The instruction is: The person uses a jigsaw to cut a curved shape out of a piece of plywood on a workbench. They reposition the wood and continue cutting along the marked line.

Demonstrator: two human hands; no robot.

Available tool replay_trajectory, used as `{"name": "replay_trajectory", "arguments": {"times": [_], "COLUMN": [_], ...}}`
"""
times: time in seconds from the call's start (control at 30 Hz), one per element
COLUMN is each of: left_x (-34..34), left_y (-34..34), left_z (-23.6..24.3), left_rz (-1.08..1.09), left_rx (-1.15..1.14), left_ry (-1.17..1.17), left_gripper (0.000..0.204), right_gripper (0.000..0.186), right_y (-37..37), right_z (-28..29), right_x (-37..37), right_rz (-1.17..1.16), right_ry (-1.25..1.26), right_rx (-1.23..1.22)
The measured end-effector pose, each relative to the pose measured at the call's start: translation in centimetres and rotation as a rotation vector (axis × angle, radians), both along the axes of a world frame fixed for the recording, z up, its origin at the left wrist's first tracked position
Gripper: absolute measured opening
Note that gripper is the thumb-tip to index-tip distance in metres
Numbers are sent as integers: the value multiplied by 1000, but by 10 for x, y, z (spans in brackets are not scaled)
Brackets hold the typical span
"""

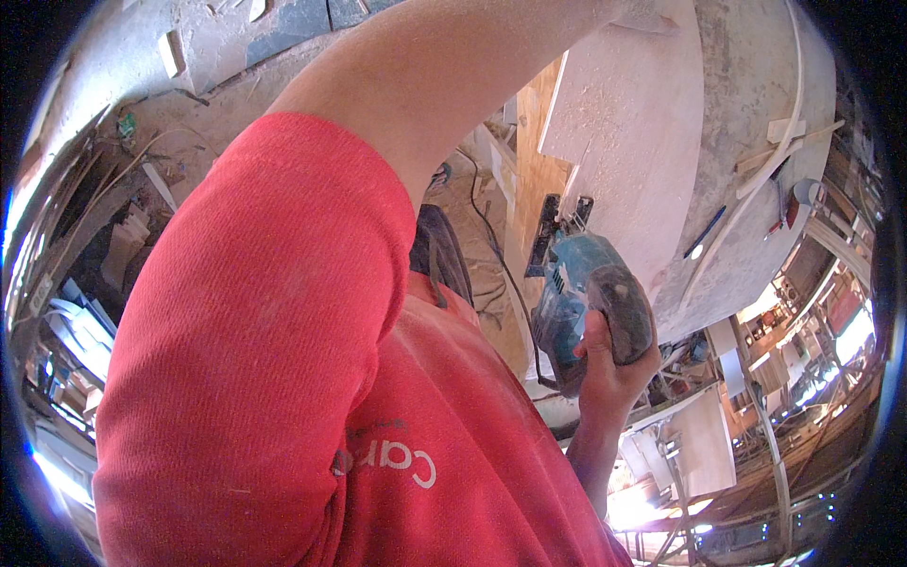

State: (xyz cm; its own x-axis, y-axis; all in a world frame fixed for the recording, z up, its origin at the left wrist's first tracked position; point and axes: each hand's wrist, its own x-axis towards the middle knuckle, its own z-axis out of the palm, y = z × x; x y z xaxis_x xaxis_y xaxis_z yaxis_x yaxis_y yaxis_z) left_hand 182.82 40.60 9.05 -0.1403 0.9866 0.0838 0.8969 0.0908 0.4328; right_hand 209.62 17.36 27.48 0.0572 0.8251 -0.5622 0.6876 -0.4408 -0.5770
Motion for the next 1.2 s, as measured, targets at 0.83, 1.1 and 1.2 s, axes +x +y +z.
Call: {"name": "replay_trajectory", "arguments": {"times": [0.83,1.1,1.2], "left_x": [50,41,36], "left_y": [-133,-159,-159], "left_z": [-36,-33,-35], "left_rz": [367,408,402], "left_rx": [-247,-279,-310], "left_ry": [-1150,-1243,-1241], "left_gripper": [56,49,50], "right_gripper": [58,56,55], "right_y": [9,-3,-4], "right_z": [6,5,5], "right_x": [-13,-7,-7], "right_rz": [40,158,156], "right_ry": [22,-33,-24], "right_rx": [20,61,50]}}
